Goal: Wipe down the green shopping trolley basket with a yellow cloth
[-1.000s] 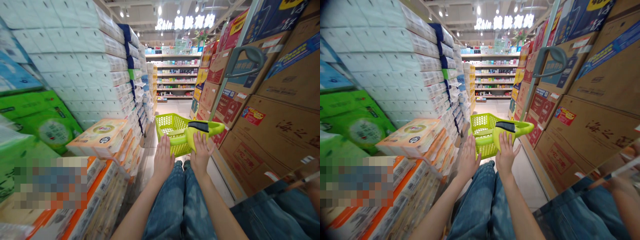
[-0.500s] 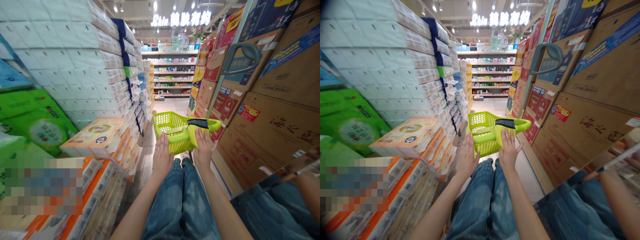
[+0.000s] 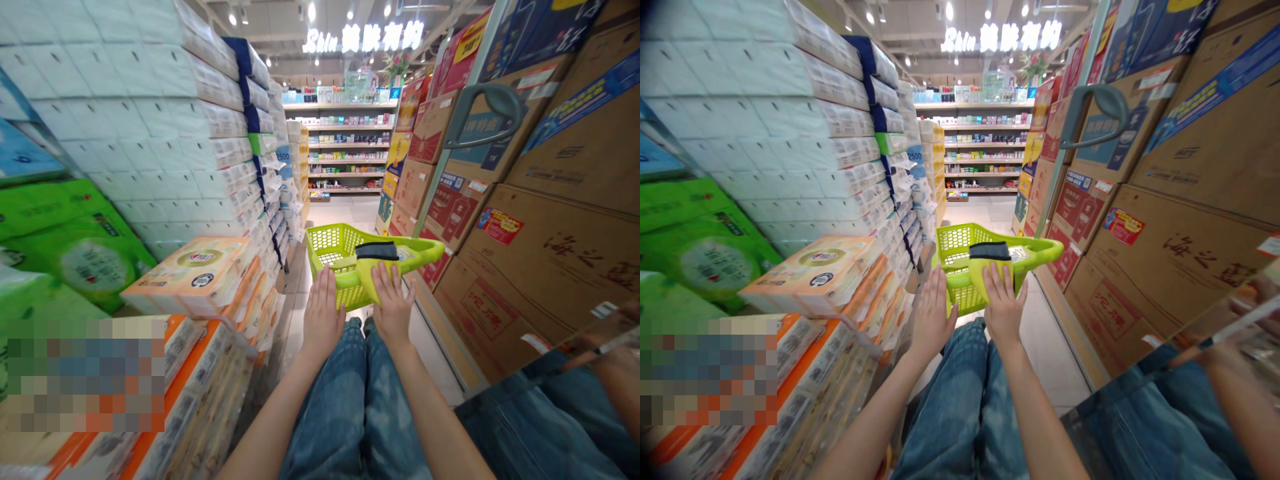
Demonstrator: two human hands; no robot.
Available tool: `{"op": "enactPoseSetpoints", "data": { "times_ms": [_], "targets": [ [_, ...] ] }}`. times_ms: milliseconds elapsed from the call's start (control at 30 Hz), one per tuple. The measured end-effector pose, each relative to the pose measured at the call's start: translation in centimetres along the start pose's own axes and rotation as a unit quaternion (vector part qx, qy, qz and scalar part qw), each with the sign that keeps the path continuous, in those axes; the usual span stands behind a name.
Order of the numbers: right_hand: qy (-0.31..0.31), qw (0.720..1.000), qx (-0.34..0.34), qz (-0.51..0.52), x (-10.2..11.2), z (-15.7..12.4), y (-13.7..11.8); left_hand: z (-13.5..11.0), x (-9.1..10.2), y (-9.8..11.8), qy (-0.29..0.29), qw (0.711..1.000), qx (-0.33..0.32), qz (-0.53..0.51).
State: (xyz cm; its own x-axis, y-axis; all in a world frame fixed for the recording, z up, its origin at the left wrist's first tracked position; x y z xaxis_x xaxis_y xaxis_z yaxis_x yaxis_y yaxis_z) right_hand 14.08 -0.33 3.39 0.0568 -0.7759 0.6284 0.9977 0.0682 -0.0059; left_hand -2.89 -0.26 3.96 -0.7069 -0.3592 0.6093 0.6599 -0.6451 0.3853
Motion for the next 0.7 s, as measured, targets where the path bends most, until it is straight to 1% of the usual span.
{"op": "enactPoseSetpoints", "data": {
  "times_ms": [67,133,167,200,267,300,367,400,467,533,567,633,667,700],
  "targets": [
    [0.011,0.998,-0.059,-0.010,-0.1,0.3,1.0,0.0,-0.2,0.1,0.007,1.000,-0.002,-0.008],
    [0.006,0.996,-0.087,-0.009,0.0,0.3,0.0,0.0,-0.3,0.1,0.012,1.000,-0.004,-0.012],
    [-0.003,0.997,-0.080,-0.006,0.1,0.1,-1.0,-0.1,-0.4,0.0,0.013,1.000,-0.004,-0.011],
    [-0.015,0.998,-0.057,0.000,0.2,-0.1,-2.2,-0.1,-0.4,0.0,0.012,1.000,-0.002,-0.010],
    [-0.035,0.999,0.009,0.014,0.4,-0.6,-4.4,-0.2,-0.2,-0.1,0.009,1.000,0.000,-0.011],
    [-0.041,0.998,0.039,0.021,0.5,-0.8,-5.1,-0.2,-0.2,-0.2,0.007,1.000,0.000,-0.013],
    [-0.036,0.997,0.069,0.027,0.6,-0.9,-5.1,-0.1,0.0,-0.2,0.003,1.000,-0.003,-0.012],
    [-0.031,0.997,0.066,0.024,0.5,-0.8,-4.5,-0.1,0.0,-0.2,0.002,1.000,-0.004,-0.009],
    [-0.021,0.999,0.032,0.014,0.4,-0.4,-2.6,-0.1,0.0,-0.2,0.002,1.000,-0.006,-0.002],
    [-0.013,1.000,-0.027,0.009,0.3,0.0,-0.8,0.0,-0.1,-0.1,0.005,1.000,-0.006,0.000],
    [-0.010,0.998,-0.056,0.010,0.2,0.2,-0.4,0.0,-0.2,0.0,0.006,1.000,-0.005,-0.001],
    [-0.005,0.995,-0.093,0.017,0.2,0.3,-0.7,-0.1,-0.3,0.1,0.009,1.000,-0.002,-0.006],
    [-0.007,0.995,-0.095,0.022,0.2,0.2,-1.4,-0.1,-0.4,0.1,0.012,1.000,-0.001,-0.009],
    [-0.013,0.996,-0.082,0.027,0.3,0.1,-2.4,-0.1,-0.4,0.1,0.014,1.000,0.000,-0.013]
  ]
}}
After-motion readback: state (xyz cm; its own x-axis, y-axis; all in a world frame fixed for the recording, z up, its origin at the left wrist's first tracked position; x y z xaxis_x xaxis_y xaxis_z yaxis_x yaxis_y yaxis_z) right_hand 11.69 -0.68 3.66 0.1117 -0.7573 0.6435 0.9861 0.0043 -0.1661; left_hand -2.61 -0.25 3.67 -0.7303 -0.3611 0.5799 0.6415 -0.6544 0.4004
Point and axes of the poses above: each hand's wrist, its own z-axis towards the middle knuckle, its own x-axis out of the back of the hand, y = z × x, the point moved 1 cm from there along z, towards the middle knuckle, and after that the axes turned 13 degrees about -z, right-handed, at the moved point
